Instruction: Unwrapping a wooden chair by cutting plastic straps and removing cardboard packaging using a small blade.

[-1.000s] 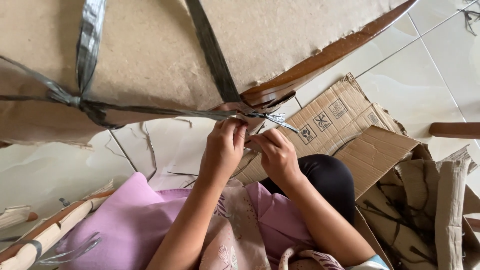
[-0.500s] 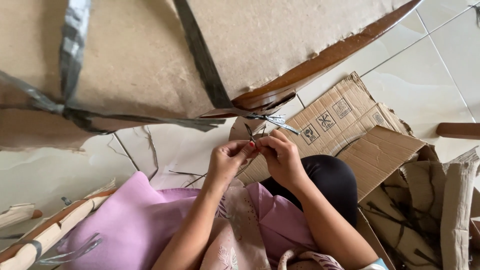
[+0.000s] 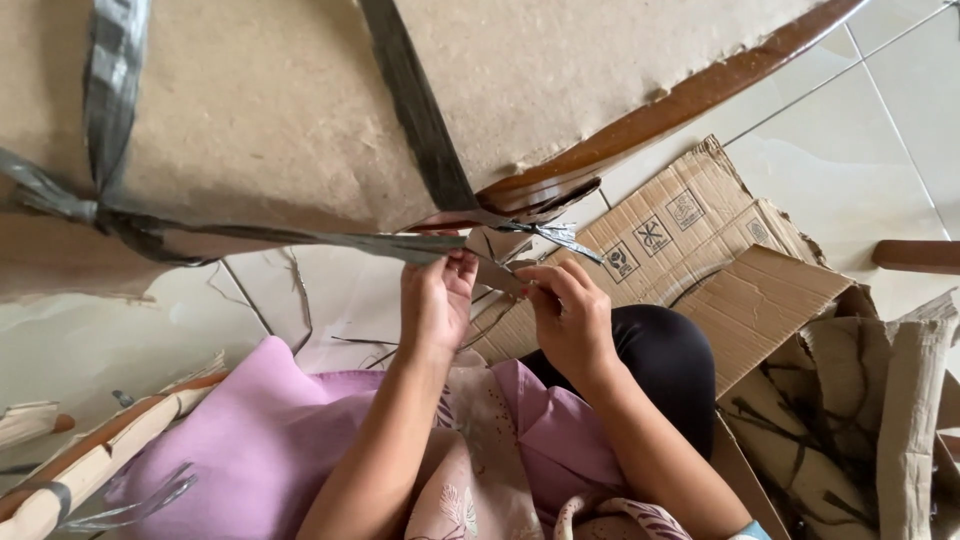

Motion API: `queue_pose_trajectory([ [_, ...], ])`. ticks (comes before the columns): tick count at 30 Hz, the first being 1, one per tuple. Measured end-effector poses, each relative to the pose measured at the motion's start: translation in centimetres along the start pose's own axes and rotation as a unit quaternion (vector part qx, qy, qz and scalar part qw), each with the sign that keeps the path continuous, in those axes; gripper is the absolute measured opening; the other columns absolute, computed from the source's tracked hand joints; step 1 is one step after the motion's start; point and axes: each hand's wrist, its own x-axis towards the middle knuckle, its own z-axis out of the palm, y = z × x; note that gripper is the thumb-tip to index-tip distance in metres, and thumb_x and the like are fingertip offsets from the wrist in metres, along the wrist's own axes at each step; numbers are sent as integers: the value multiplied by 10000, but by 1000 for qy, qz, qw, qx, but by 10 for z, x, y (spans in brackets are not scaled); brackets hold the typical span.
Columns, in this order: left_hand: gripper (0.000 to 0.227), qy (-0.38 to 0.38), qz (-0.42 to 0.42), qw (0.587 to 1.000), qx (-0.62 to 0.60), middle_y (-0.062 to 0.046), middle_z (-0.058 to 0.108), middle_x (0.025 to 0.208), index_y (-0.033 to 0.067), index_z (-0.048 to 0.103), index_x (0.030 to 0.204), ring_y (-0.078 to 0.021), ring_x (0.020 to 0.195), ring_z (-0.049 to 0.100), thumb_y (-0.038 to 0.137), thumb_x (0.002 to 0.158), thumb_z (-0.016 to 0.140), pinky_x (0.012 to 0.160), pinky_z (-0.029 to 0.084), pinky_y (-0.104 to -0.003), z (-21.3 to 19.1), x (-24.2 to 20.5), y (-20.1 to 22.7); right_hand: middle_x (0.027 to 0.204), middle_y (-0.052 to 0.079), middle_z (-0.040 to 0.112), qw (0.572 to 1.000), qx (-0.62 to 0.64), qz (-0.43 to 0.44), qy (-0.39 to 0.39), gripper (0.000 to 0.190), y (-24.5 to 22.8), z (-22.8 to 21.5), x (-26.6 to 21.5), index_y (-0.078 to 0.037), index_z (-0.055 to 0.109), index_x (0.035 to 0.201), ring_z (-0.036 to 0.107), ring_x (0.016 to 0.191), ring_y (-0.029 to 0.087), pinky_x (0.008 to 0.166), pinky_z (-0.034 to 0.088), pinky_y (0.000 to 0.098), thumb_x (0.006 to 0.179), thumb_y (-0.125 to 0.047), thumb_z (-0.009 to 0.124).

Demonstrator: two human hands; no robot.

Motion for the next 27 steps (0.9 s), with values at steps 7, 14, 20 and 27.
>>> queue_pose_trajectory([
  [7, 114, -2, -74, 997, -20, -65, 682, 876, 105, 665, 911, -202, 792, 675, 58, 979, 587, 760, 635, -402, -14, 36, -9, 780, 69, 586, 996, -66, -53, -20, 78, 3, -1, 11, -100, 727, 911, 640, 675, 281, 632, 537, 357, 911, -27, 701],
  [14, 145, 19, -109, 993, -48, -136, 713, 966, 60, 685, 1050, -272, 886, 726, 60, 1006, 547, 821, 671, -454, -36, 64, -22, 967, 147, 638, 970, 73, -143, -181, 164, -9, 5, 25, -33, 680, 951, 694, 610, 301, 595, 580, 374, 957, 30, 529],
  [20, 129, 20, -99, 995, 9, -107, 684, 917, 68, 680, 1066, -248, 821, 709, 71, 997, 572, 759, 677, -405, -41, 70, -15, 919, 120, 647, 960, -70, -168, -215, 97, 9, -17, 33, -82, 647, 969, 671, 610, 406, 521, 546, 471, 960, -42, 559],
  [27, 124, 17, -88, 992, 88, -71, 647, 856, 77, 675, 1086, -218, 739, 687, 85, 985, 603, 682, 685, -342, -43, 65, -2, 815, 69, 626, 955, -154, -199, -159, 144, 56, -23, 35, -167, 658, 1027, 661, 681, 364, 574, 549, 428, 1031, -170, 515],
])
